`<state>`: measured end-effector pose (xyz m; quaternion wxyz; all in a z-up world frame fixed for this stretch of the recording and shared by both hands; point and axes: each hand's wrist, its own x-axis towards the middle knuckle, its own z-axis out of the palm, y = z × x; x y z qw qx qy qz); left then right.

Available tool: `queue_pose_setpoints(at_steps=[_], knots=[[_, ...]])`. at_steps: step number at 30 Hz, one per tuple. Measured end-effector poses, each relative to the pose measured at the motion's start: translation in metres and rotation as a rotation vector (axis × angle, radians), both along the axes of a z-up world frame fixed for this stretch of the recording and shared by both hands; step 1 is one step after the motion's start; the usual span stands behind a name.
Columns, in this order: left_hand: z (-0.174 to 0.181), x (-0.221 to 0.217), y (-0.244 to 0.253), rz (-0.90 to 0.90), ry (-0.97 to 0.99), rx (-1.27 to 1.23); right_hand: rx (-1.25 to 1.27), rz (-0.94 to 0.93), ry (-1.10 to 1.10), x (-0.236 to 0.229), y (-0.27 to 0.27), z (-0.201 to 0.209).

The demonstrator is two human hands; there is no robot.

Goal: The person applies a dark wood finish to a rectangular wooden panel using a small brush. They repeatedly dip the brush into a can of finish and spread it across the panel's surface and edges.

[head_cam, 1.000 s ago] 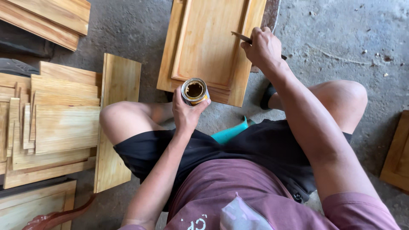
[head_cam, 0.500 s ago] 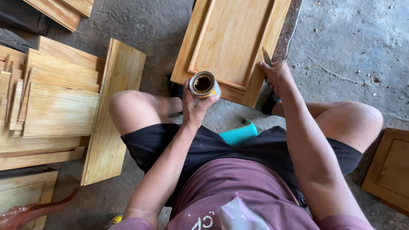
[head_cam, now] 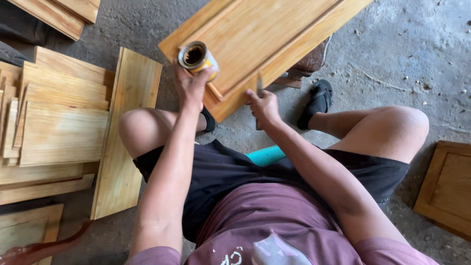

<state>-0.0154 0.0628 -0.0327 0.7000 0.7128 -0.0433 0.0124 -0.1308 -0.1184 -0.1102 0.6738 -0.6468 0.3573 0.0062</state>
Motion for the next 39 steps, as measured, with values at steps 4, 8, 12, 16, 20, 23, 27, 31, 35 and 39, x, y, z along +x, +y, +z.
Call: queue_pose_setpoints(at_steps=[4, 8, 12, 16, 20, 23, 27, 31, 35, 39], knots=[[0.023, 0.014, -0.004, -0.020, -0.095, -0.015, 0.086, 0.243, 0.120, 0.007, -0.015, 0.012], [0.020, 0.002, -0.008, -0.091, -0.095, 0.076, -0.751, 0.520, -0.071, -0.031, -0.086, 0.033], [0.004, -0.009, -0.032, -0.129, -0.180, 0.173, -0.924, 0.518, 0.224, -0.050, -0.167, 0.058], [-0.010, -0.017, -0.055, -0.135, -0.213, 0.357, -1.170, 0.360, -0.013, -0.050, -0.184, 0.066], [-0.016, -0.013, -0.066, -0.105, -0.221, 0.458, -1.155, 0.342, -0.070, -0.034, -0.169, 0.066], [-0.011, -0.008, -0.066, -0.088, -0.247, 0.459, -1.168, 0.328, -0.130, -0.018, -0.154, 0.064], [-0.006, -0.007, -0.060, -0.086, -0.236, 0.402, -1.292, 0.332, -0.169, -0.008, -0.146, 0.058], [0.003, -0.010, -0.050, -0.100, -0.243, 0.378, -1.202, 0.357, -0.189, -0.014, -0.143, 0.057], [0.010, -0.009, -0.045, -0.103, -0.239, 0.389, -1.161, 0.344, -0.130, -0.013, -0.149, 0.060], [0.009, -0.009, -0.044, -0.103, -0.259, 0.385, -1.172, 0.372, -0.128, -0.017, -0.151, 0.059]])
